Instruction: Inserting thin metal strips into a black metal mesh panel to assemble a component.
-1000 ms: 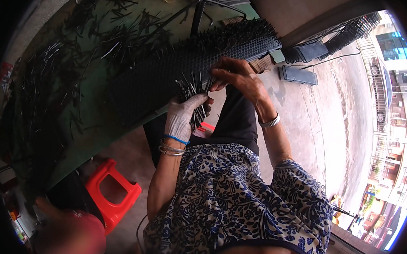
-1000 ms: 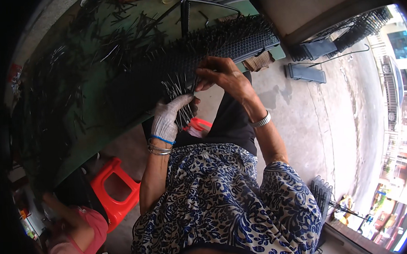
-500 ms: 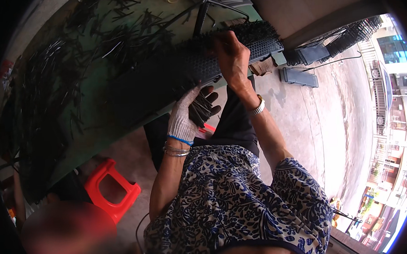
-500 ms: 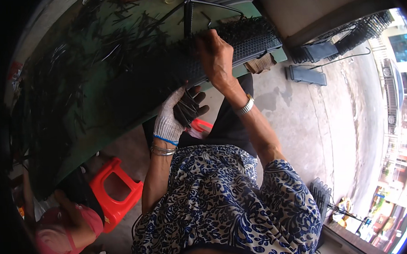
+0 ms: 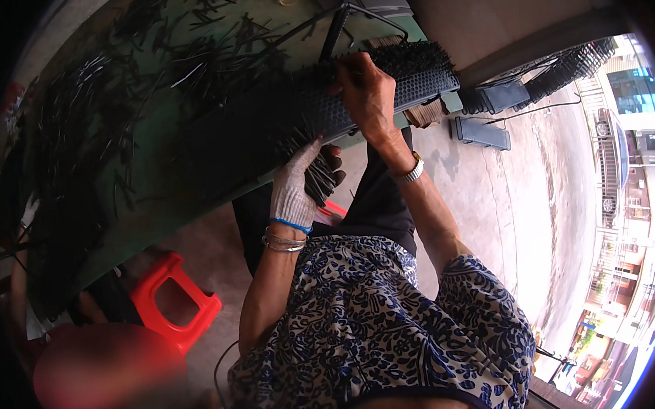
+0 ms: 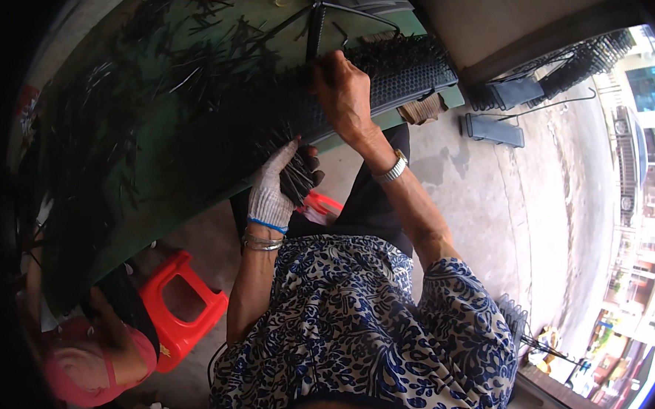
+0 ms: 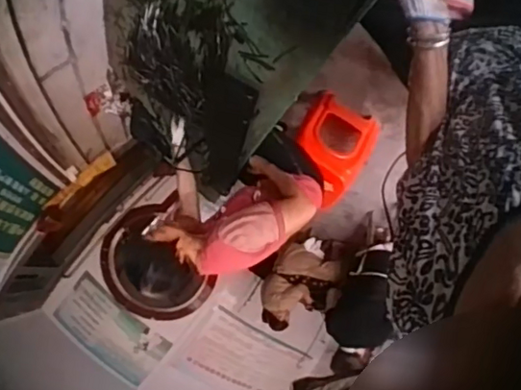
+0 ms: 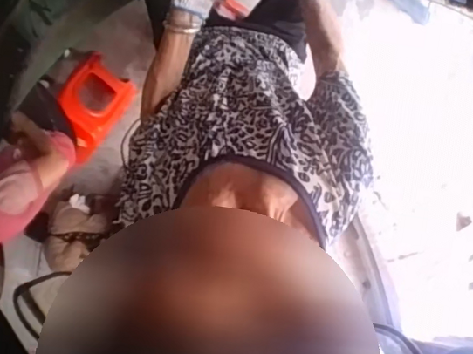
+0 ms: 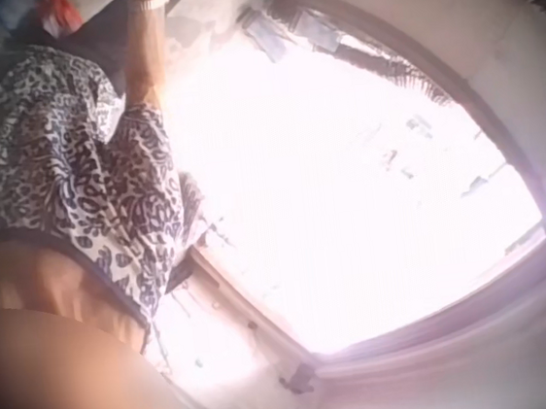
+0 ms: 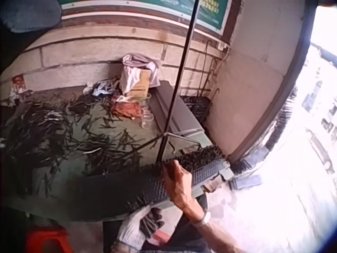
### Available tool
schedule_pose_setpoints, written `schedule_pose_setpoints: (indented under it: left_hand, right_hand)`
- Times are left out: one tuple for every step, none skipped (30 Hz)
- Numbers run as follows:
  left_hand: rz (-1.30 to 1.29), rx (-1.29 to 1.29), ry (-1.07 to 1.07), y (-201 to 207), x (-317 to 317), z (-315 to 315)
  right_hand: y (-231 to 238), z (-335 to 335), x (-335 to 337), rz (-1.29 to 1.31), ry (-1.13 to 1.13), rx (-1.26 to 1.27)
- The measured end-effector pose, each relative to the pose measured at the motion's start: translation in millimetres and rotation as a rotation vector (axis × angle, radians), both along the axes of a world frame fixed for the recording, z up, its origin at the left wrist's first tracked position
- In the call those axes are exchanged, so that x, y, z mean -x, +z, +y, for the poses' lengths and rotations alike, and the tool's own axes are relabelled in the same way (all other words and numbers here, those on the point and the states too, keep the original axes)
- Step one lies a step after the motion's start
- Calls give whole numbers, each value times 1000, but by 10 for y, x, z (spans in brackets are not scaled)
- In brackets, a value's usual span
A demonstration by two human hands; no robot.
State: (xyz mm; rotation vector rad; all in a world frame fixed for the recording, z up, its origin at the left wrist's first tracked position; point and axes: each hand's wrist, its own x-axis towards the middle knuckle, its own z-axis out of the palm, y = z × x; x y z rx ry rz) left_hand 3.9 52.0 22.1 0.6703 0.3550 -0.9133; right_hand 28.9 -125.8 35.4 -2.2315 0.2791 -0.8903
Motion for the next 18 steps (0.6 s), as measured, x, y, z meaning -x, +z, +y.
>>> schedule_pose_setpoints:
  left_hand:
    - [-16,-14,6,30,-2,1]
    - [-32,-29,15,51,-2,10]
    - [-33,-29,17,43,-4,16]
    - [-30,-28,15,22,-10,21]
    - [-26,-27,12,14,-15,20]
    - [-27,-26,13,17,-13,20]
    - [-25,-36,18,31,-9,18]
    - [-23,-47,22,44,-5,16]
    - [-23,-46,21,41,-4,10]
    - [-11,-49,22,31,-4,3]
    - [2,-52,25,26,-7,0]
    - [2,-52,25,31,-5,0]
    - [-7,-76,29,47,-1,2]
    - [-15,-99,34,58,4,4]
    - [-15,-100,34,59,6,7]
    - [-19,-99,32,60,8,11]
    - [-25,-99,29,61,6,11]
    - [-26,-99,29,57,3,12]
  right_hand:
    - [-1,-8,2,-1,1,2]
    - [11,-2,0,6,24,-51]
    - [25,6,0,13,47,-104]
    - [44,15,7,12,49,-104]
    - [74,27,19,13,46,-86]
    - [89,33,25,14,44,-69]
    - [76,27,18,13,44,-68]
    - [59,19,9,8,62,-112]
    - [46,14,5,2,79,-155]
    - [34,11,6,2,78,-155]
    - [29,17,1,16,73,-121]
    - [28,21,-2,30,67,-88]
    - [34,23,0,30,68,-88]
    - [66,36,7,41,74,-107]
    - [91,46,12,52,81,-126]
    - [107,47,16,53,82,-126]
    - [123,43,20,77,78,-106]
    - [129,41,21,101,73,-86]
